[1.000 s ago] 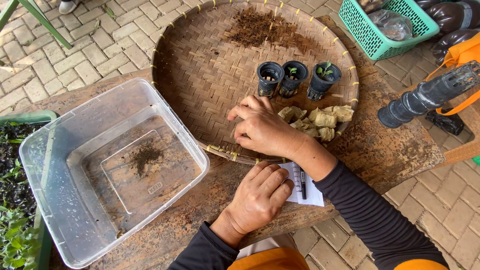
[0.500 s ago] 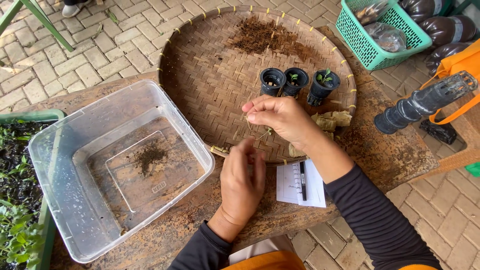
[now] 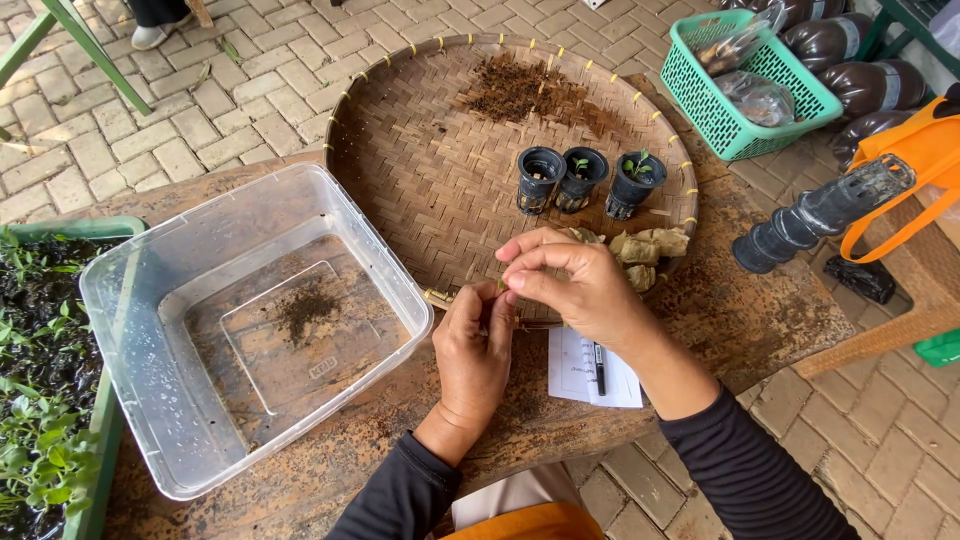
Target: The person is preparing and planting small seedlings into hydroponic net pots using rockwool cubes.
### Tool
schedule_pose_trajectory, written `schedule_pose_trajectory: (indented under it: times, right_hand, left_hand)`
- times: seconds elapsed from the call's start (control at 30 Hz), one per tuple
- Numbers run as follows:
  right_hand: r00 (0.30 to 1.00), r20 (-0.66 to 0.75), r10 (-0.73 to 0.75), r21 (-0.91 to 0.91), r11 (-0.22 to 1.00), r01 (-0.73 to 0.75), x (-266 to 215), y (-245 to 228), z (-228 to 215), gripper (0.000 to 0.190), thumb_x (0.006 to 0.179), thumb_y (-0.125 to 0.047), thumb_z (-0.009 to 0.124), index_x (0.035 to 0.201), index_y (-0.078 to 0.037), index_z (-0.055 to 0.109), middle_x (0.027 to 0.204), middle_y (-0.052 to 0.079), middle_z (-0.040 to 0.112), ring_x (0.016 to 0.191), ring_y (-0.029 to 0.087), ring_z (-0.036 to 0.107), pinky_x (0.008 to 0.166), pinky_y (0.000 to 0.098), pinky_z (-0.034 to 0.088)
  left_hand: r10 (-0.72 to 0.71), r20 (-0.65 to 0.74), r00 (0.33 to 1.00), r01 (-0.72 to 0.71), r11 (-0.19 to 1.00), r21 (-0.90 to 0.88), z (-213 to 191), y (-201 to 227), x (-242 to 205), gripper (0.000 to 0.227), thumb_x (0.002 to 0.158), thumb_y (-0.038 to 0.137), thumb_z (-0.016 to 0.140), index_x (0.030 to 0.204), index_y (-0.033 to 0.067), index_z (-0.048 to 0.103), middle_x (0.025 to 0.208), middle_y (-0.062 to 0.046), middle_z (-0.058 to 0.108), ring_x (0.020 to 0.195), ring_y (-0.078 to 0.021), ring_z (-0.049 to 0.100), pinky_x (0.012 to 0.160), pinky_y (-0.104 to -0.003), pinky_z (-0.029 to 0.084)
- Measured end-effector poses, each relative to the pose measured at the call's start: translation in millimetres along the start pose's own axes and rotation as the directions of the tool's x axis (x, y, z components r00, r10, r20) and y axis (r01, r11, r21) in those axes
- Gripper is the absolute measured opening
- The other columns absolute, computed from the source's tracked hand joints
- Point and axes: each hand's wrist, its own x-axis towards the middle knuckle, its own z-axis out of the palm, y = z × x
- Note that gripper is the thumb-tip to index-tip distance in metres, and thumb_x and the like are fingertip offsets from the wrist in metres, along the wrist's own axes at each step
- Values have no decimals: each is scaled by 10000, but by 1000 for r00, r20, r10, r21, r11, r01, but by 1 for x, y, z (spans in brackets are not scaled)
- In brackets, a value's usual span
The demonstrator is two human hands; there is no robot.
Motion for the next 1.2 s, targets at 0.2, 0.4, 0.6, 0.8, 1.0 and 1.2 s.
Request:
schedule_pose_trajectory:
  times: [0.2,0.4,0.6,0.8,1.0,1.2]
  right_hand:
    - [992,-79,-101,-194,977,84,-6,-12,-8,146,933,-84,694,1025,-26,791,1167,86,722,1087,153,683,939,310,578]
    - [871,-39,-489,-651,674,349,0,-20,-9,127,864,-105,813,984,-75,785,1141,79,737,1128,212,633,1003,386,497]
    - [945,148,-292,-311,894,324,7,-40,-9,434,863,-54,783,1267,-41,628,1109,32,761,1100,123,703,1033,321,540]
    - [965,216,-151,-305,928,213,10,-40,-12,503,847,-2,778,1322,-30,618,942,22,764,958,71,698,982,294,549]
    - [991,102,-90,-306,945,118,9,-30,-22,363,886,-16,752,1238,-43,669,906,16,762,876,63,715,836,261,600]
    - [988,-151,-17,-278,960,-26,21,31,-22,259,876,-36,768,1127,-21,707,933,45,781,856,112,750,791,282,630]
  left_hand:
    - [-64,16,998,64,998,2,1,-1,1,150,962,78,733,934,12,601,792,-81,664,627,-134,576,558,-276,497]
    - [-43,26,999,42,999,27,0,2,0,147,954,91,744,961,8,622,802,-95,672,627,-151,597,585,-284,515]
    - [-37,60,998,35,999,34,-3,2,1,100,951,63,709,1010,7,649,844,-106,686,657,-167,640,607,-301,540]
    - [-68,80,994,66,997,28,-4,1,2,106,951,64,727,1005,14,652,855,-85,705,685,-151,672,640,-286,559]
    - [-66,74,995,68,998,-20,-7,18,9,436,930,-3,685,1333,7,519,956,-57,710,745,-133,696,663,-273,596]
    - [-6,4,1000,6,1000,28,-5,7,4,330,928,-73,599,1244,-14,527,992,-104,688,907,-190,692,777,-312,597]
